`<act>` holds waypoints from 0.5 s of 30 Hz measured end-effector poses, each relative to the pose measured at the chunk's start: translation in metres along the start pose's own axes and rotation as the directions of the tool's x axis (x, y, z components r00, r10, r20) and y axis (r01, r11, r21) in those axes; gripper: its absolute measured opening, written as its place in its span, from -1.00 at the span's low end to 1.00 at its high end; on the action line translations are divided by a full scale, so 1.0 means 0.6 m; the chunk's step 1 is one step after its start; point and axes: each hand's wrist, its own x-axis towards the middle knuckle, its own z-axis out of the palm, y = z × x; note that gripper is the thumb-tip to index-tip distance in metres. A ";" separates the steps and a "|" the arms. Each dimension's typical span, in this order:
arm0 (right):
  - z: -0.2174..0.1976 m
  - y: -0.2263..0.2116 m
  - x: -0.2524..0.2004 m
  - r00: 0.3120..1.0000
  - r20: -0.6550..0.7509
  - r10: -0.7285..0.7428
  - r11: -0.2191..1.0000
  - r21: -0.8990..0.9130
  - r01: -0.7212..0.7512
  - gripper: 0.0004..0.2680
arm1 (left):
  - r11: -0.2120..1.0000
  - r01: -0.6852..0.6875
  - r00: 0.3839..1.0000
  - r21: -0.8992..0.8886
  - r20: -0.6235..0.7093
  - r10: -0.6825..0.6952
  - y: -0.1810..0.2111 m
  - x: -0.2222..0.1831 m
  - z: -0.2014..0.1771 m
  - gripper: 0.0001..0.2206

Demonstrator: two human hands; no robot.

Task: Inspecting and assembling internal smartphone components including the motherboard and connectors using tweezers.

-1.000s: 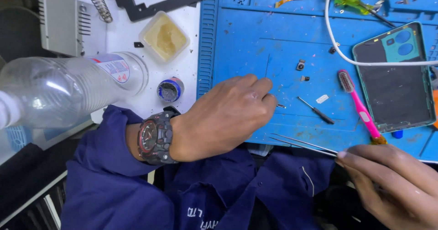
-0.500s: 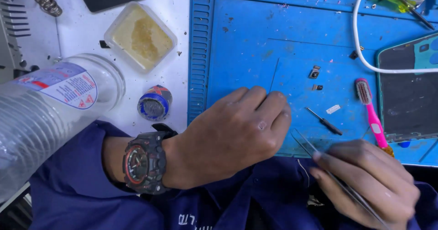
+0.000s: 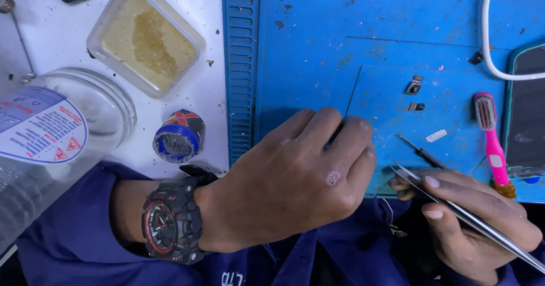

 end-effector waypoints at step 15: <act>0.021 0.010 0.001 0.996 -0.089 -0.025 1.000 0.013 0.027 -0.74 | 0.999 -0.052 0.999 0.017 -0.003 0.052 -0.003 -0.001 0.004 -0.58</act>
